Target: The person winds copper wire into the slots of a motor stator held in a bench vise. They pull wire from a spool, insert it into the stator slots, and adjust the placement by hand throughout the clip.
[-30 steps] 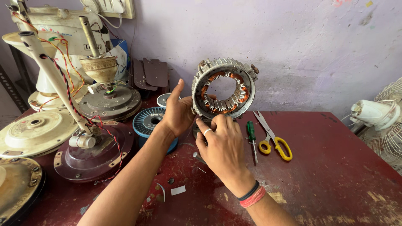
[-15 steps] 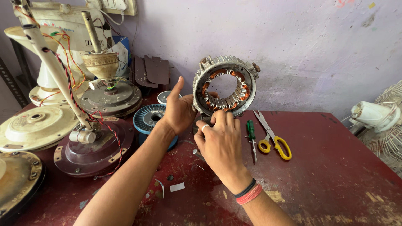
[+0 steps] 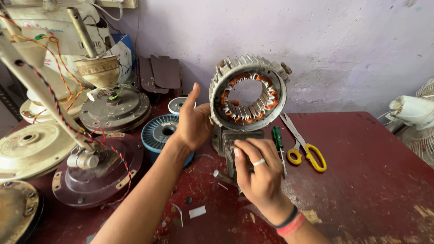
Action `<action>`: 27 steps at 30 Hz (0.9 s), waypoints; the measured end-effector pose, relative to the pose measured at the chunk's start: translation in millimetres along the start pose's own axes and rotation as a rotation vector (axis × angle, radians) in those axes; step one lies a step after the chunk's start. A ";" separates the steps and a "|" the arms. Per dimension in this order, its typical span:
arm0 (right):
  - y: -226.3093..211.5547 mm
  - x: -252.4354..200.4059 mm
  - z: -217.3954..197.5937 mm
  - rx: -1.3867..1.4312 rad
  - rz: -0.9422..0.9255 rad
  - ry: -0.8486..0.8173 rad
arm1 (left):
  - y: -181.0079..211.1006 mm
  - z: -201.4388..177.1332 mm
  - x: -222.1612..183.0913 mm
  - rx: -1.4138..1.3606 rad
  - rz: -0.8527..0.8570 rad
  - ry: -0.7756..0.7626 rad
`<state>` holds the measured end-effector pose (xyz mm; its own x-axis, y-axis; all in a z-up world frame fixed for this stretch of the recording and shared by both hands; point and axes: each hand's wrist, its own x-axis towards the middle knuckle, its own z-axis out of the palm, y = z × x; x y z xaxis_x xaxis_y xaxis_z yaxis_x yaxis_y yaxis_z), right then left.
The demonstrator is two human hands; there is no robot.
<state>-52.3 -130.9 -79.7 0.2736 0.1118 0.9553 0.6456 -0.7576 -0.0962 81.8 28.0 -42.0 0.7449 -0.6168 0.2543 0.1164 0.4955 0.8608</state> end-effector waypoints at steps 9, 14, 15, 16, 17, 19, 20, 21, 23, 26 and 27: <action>-3.8 9.3 -18.7 0.096 0.265 -0.043 | 1.8 6.3 0.4 0.006 -0.065 0.093; 1.4 12.8 -9.9 0.067 0.331 0.023 | 3.0 6.2 3.6 -0.114 -0.036 0.042; 1.9 10.1 -9.1 0.064 0.319 0.020 | 2.3 2.8 2.6 -0.130 -0.034 0.014; 2.5 7.2 -9.0 0.062 0.307 0.018 | 1.8 -1.1 1.5 -0.147 -0.032 -0.013; 5.4 5.8 -10.5 0.054 0.285 0.015 | 0.1 -3.3 3.7 -0.168 -0.022 -0.047; 7.3 3.7 -13.3 0.055 0.311 -0.011 | -3.3 -4.8 4.5 -0.187 -0.020 -0.059; 6.9 2.9 -14.5 0.055 0.322 -0.021 | -4.6 -4.5 4.6 -0.193 -0.016 -0.066; 5.3 1.6 -16.5 0.041 0.274 -0.012 | -6.7 -4.2 3.3 -0.188 -0.013 -0.060; 7.0 1.9 -19.8 0.012 0.172 0.008 | -9.0 -4.8 4.3 -0.177 -0.002 -0.051; 5.4 -2.1 -25.0 0.000 0.111 -0.032 | -13.8 -7.8 -2.2 -0.027 0.031 -0.015; 5.5 0.2 -25.3 0.008 0.098 -0.035 | -14.7 -7.6 -2.7 -0.037 0.070 -0.049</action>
<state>-66.8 -151.3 -73.0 0.3608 0.0598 0.9307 0.6202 -0.7607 -0.1915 83.0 27.0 -58.7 0.7188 -0.6088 0.3356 0.0901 0.5602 0.8234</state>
